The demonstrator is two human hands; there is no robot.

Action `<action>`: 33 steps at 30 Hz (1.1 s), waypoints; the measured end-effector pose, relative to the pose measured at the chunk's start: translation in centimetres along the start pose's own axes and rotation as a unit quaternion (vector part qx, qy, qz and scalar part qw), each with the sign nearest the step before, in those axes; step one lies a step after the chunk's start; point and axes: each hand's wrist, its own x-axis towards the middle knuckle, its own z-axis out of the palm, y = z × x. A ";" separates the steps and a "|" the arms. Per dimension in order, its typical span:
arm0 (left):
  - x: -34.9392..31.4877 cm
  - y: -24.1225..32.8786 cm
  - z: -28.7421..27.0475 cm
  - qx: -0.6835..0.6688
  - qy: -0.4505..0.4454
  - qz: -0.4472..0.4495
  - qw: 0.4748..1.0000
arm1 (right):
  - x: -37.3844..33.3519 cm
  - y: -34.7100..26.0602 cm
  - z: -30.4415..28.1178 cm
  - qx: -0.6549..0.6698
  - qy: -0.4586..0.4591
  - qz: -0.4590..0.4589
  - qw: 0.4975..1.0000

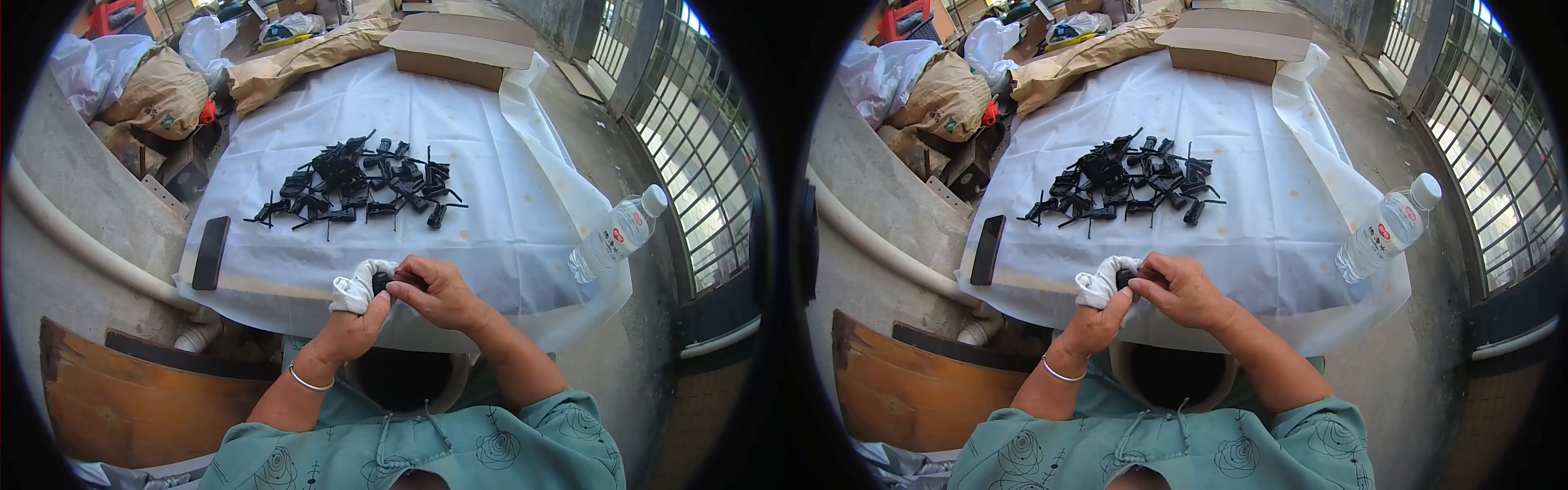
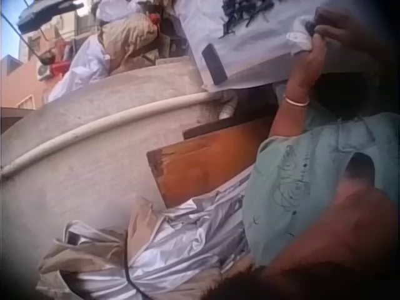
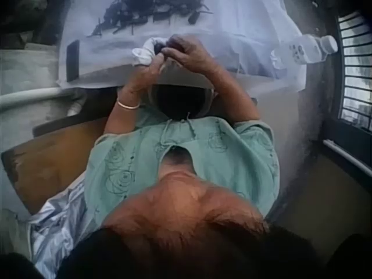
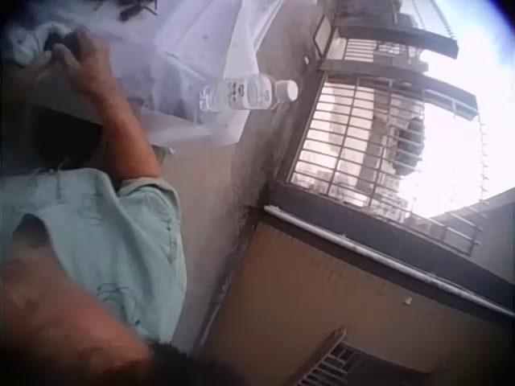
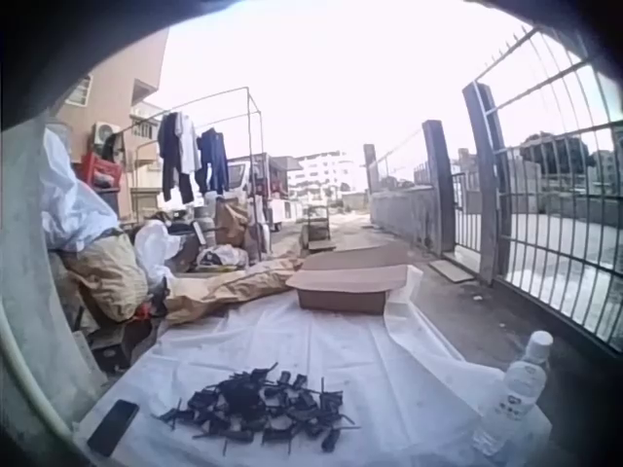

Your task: Wiping and inspecting small black plastic components with a cloth.

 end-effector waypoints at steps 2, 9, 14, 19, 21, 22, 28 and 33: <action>0.1 0.5 0.1 -0.016 0.000 -0.049 0.999 | 0.0 -0.2 -0.3 -0.033 -0.003 -0.017 0.999; -0.4 -0.7 1.0 0.137 0.057 0.027 0.989 | 0.1 -1.3 0.2 -0.092 -0.053 0.031 0.994; -1.0 2.9 -0.1 0.238 -0.088 -0.037 0.967 | -0.2 -0.7 -2.2 -0.033 -0.199 0.086 0.976; 1.1 2.6 -7.2 0.291 -0.022 -0.096 0.952 | -0.3 -1.1 -5.5 -0.049 -0.222 0.121 0.966; 2.9 -2.5 -13.8 0.506 0.135 0.017 0.852 | 0.0 -0.2 -4.5 -0.052 -0.121 0.172 0.976; 4.3 -4.3 -16.5 0.604 0.209 0.058 0.767 | 0.1 -0.1 -3.8 -0.052 -0.123 0.170 0.976; 10.4 -6.6 -15.6 0.511 0.178 -0.146 0.828 | 0.6 0.4 -3.0 -0.130 -0.029 0.064 0.989; 7.8 -5.6 -6.0 0.514 0.148 0.000 0.845 | 0.5 1.0 -4.1 -0.196 0.044 0.088 0.976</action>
